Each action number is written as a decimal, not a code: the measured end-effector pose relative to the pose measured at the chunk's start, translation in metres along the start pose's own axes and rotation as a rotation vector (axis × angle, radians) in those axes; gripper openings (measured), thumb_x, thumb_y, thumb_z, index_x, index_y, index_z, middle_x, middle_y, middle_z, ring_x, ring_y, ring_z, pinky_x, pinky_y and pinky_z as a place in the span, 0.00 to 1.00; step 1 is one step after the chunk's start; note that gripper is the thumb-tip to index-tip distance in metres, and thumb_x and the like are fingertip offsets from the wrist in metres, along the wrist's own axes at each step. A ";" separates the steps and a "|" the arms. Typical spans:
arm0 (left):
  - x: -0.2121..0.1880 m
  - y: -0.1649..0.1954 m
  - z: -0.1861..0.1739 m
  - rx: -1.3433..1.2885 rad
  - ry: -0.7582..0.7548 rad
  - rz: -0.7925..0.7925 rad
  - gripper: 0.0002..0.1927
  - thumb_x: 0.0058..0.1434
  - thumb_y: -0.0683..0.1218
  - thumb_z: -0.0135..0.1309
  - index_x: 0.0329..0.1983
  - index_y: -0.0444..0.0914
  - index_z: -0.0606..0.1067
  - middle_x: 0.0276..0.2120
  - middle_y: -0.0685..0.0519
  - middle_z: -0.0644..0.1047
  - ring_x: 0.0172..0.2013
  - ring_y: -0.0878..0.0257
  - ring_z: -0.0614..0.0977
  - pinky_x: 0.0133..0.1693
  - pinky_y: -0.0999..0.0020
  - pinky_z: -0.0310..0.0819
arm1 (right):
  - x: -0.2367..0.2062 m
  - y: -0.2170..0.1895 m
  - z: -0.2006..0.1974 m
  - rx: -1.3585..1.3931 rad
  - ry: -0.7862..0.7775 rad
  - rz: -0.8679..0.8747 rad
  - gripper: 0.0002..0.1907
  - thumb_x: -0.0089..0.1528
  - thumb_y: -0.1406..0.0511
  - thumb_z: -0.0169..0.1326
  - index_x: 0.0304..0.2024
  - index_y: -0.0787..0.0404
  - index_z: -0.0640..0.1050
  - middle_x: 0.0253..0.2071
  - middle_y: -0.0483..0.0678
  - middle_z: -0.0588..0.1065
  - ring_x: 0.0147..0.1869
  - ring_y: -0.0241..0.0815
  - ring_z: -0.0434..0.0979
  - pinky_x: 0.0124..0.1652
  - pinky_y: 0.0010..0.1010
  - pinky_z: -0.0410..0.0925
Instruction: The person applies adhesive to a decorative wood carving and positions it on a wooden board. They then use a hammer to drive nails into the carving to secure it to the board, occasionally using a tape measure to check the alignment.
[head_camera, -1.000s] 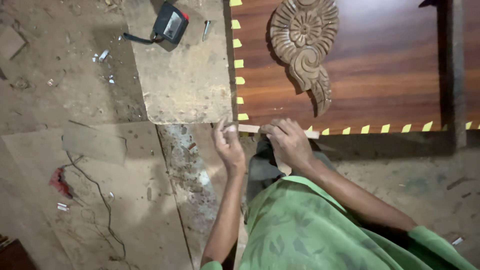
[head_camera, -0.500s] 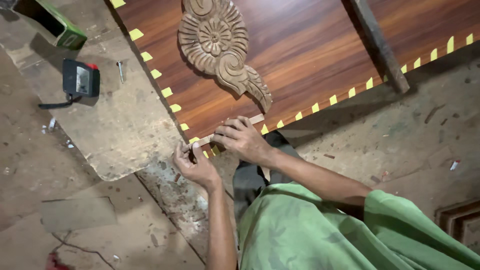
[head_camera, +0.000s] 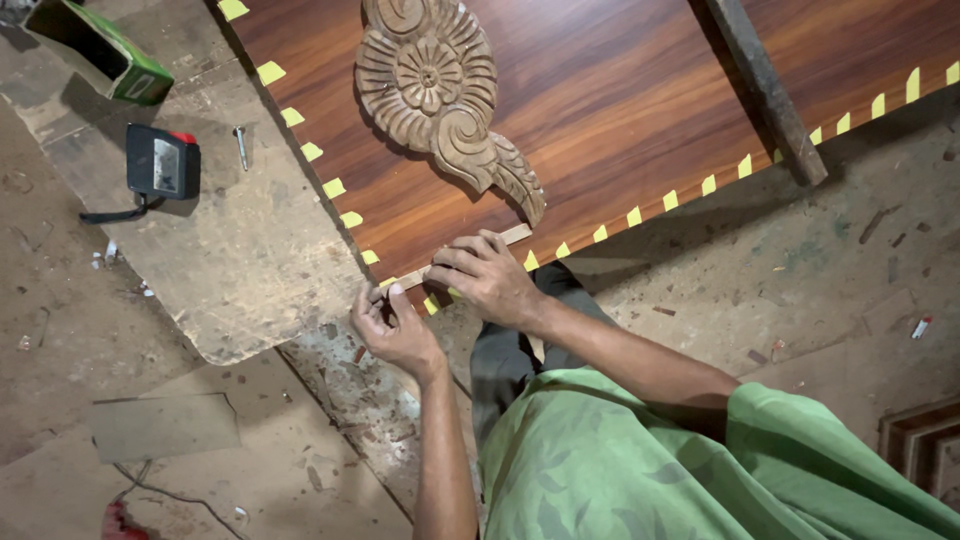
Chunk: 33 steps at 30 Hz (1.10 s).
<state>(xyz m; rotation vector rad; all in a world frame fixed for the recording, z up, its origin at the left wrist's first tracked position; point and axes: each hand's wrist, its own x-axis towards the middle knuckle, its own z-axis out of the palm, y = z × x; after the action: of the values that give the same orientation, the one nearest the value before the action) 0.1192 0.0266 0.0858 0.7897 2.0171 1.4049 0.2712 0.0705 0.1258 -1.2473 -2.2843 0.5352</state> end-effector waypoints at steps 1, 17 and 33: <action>0.000 0.001 0.000 0.045 -0.003 0.053 0.19 0.65 0.35 0.60 0.58 0.30 0.72 0.46 0.47 0.77 0.43 0.61 0.79 0.46 0.66 0.79 | 0.000 0.000 0.000 -0.007 0.009 0.001 0.18 0.59 0.67 0.58 0.52 0.56 0.80 0.56 0.44 0.74 0.62 0.46 0.71 0.61 0.46 0.61; 0.000 0.005 0.003 0.066 0.007 0.129 0.21 0.65 0.33 0.59 0.60 0.29 0.70 0.50 0.45 0.74 0.47 0.58 0.79 0.48 0.65 0.79 | 0.000 0.002 0.003 -0.008 0.026 -0.013 0.18 0.58 0.67 0.58 0.52 0.55 0.80 0.55 0.45 0.74 0.60 0.46 0.71 0.60 0.45 0.62; 0.001 0.009 0.005 0.095 -0.003 0.113 0.21 0.64 0.33 0.58 0.61 0.31 0.71 0.49 0.47 0.77 0.45 0.61 0.79 0.47 0.66 0.79 | 0.002 -0.001 0.004 0.033 0.013 0.001 0.19 0.56 0.68 0.60 0.51 0.56 0.80 0.54 0.46 0.75 0.61 0.48 0.71 0.60 0.46 0.62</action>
<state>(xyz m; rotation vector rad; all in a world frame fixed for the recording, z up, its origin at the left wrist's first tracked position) 0.1234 0.0333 0.0921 0.9592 2.0782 1.3768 0.2672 0.0714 0.1239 -1.2331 -2.2550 0.5613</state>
